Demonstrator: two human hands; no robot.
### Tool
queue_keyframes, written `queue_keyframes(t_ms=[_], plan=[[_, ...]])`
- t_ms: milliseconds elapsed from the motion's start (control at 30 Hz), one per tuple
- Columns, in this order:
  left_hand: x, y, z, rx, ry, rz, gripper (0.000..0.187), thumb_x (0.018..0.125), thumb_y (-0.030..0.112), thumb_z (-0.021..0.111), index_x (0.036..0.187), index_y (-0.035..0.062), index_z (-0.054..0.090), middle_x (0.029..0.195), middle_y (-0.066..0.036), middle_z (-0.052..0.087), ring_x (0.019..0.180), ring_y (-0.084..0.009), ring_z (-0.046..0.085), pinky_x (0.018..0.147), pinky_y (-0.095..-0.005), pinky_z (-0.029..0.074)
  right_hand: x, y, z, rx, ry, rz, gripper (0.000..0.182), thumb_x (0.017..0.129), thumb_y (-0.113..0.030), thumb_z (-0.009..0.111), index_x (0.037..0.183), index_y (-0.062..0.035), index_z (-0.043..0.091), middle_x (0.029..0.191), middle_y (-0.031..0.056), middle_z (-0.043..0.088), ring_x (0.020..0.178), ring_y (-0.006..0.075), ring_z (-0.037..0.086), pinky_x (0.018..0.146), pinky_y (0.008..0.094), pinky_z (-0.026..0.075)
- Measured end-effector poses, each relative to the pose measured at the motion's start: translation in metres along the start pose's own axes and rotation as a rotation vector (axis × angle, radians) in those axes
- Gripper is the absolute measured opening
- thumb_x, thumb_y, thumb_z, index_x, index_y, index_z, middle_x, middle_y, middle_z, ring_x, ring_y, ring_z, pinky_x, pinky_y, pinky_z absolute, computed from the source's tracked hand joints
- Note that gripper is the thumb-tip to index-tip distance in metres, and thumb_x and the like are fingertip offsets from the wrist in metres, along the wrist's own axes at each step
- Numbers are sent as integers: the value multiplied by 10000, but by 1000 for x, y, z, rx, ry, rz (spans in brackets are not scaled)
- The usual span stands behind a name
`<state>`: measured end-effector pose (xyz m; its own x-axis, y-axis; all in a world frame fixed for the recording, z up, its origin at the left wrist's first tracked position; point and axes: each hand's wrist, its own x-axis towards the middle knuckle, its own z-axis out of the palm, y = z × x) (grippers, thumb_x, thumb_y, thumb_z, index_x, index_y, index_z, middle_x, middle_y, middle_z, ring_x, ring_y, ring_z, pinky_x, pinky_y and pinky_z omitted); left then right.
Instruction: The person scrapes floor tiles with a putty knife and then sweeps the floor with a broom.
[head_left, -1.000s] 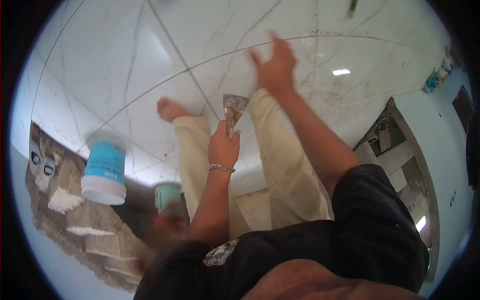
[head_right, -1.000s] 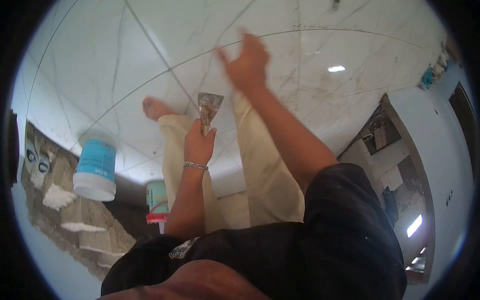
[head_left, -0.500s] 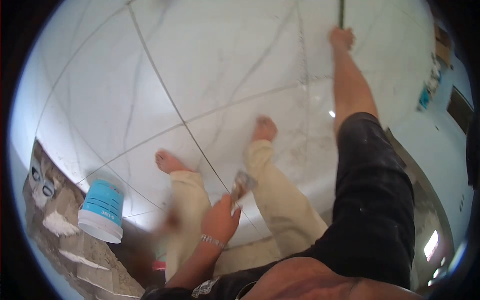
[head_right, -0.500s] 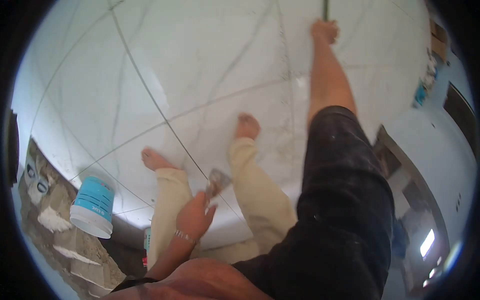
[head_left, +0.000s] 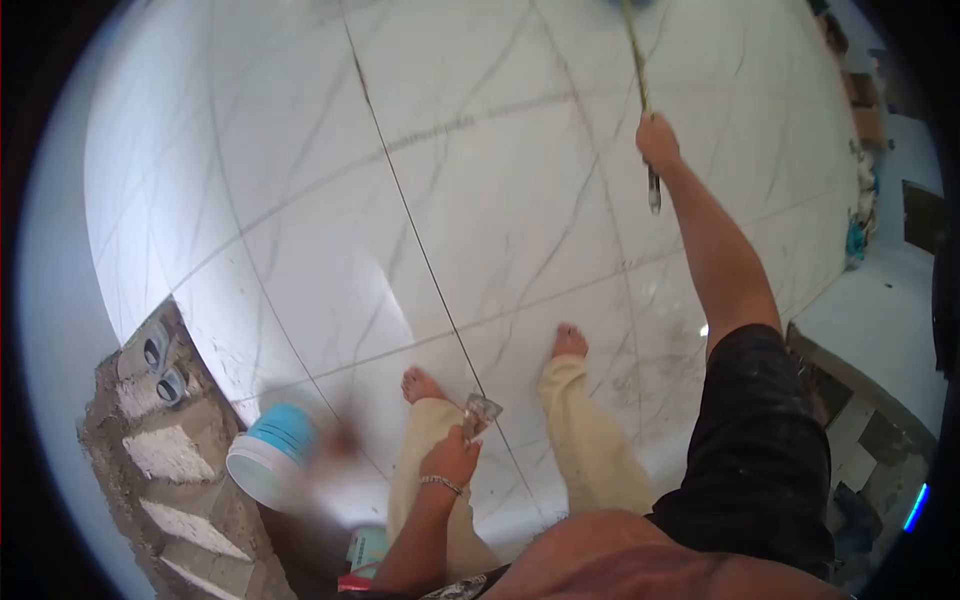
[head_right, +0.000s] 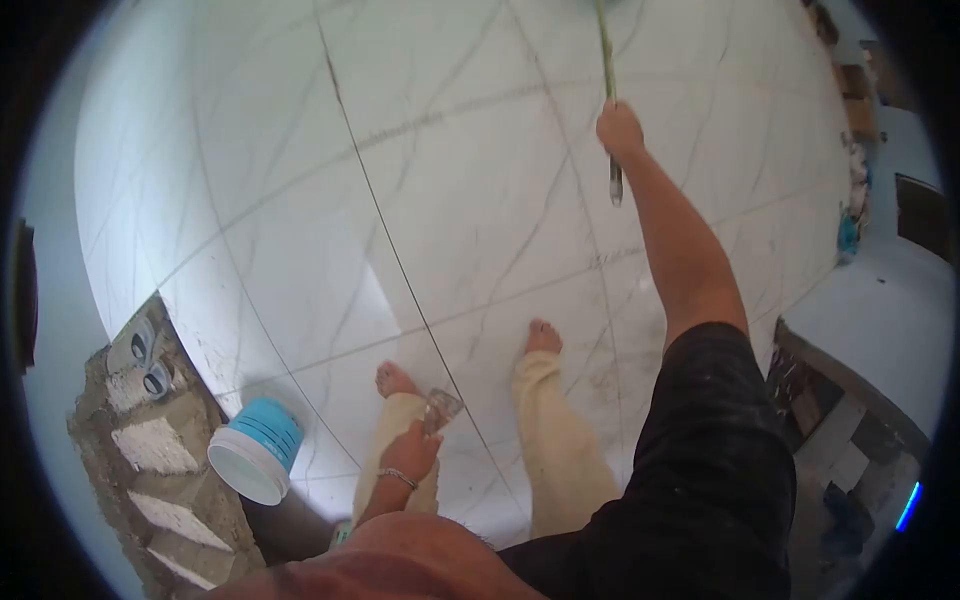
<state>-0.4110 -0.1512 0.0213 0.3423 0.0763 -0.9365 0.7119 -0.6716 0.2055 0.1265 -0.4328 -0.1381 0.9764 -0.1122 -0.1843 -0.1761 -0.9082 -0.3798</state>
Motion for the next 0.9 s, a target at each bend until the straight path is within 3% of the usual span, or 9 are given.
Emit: queue_keyframes(t_ms=[67,167,400,500,533,600,633,733,900], plan=[[-43,2,-15,-70,10,-24,390,894,426,571,1029,64,519,918,-256,661,892,-439,633,769,-534,483,5,-12,-52,-200,-8,-267,448,995,-338,332,979,46,562,867,264,628,701,395,638,693,491,513],[-111,-31,-29,-133,3,51,402,889,424,562,1056,61,521,939,-269,654,914,-458,621,794,-529,481,-31,-51,-168,-382,-281,-273,428,1001,-298,340,973,52,584,929,280,633,844,433,623,779,501,502],[-303,-211,-63,-67,80,-69,434,861,375,556,1094,9,558,1058,-271,647,999,-432,618,867,-499,490,-311,41,-397,-1051,-977,-510,256,853,-153,496,865,9,694,848,224,681,794,362,675,718,479,529],[-380,-274,-48,-161,126,-223,477,829,383,570,1110,-3,564,1060,-284,643,1034,-433,611,889,-490,487,-425,58,-450,-1039,-853,-177,254,843,-172,529,902,16,688,1011,232,670,960,374,656,817,451,527],[-383,-306,-27,-192,78,-232,488,812,381,572,1099,-14,573,1066,-290,639,1048,-435,606,900,-485,483,-475,-14,-483,-891,-704,28,250,833,-155,549,931,45,662,999,252,667,978,383,651,837,457,523],[-359,-398,70,-463,91,-176,490,775,372,558,1028,-43,625,1103,-304,620,1070,-450,589,928,-473,473,-529,23,-486,-818,-645,225,267,863,-192,546,1008,14,634,1058,240,658,1037,394,633,862,490,512],[-340,-435,131,-280,56,-237,406,815,327,545,979,-27,659,1084,-284,628,1014,-411,619,905,-469,486,-563,33,-492,-740,-546,223,261,862,-196,547,989,18,625,1032,258,655,1010,424,632,856,500,512],[-374,-461,139,-76,2,-222,387,823,312,542,976,-23,664,1073,-277,631,993,-403,625,894,-472,490,-619,79,-474,-629,-650,194,301,875,-256,549,892,35,622,875,257,644,869,414,650,775,503,515],[-347,-449,88,24,48,-120,358,837,286,538,971,-17,672,1054,-266,637,958,-389,635,876,-475,496,-597,-3,-392,-377,-831,22,341,881,-309,582,851,29,611,724,196,599,719,348,629,656,482,493]])
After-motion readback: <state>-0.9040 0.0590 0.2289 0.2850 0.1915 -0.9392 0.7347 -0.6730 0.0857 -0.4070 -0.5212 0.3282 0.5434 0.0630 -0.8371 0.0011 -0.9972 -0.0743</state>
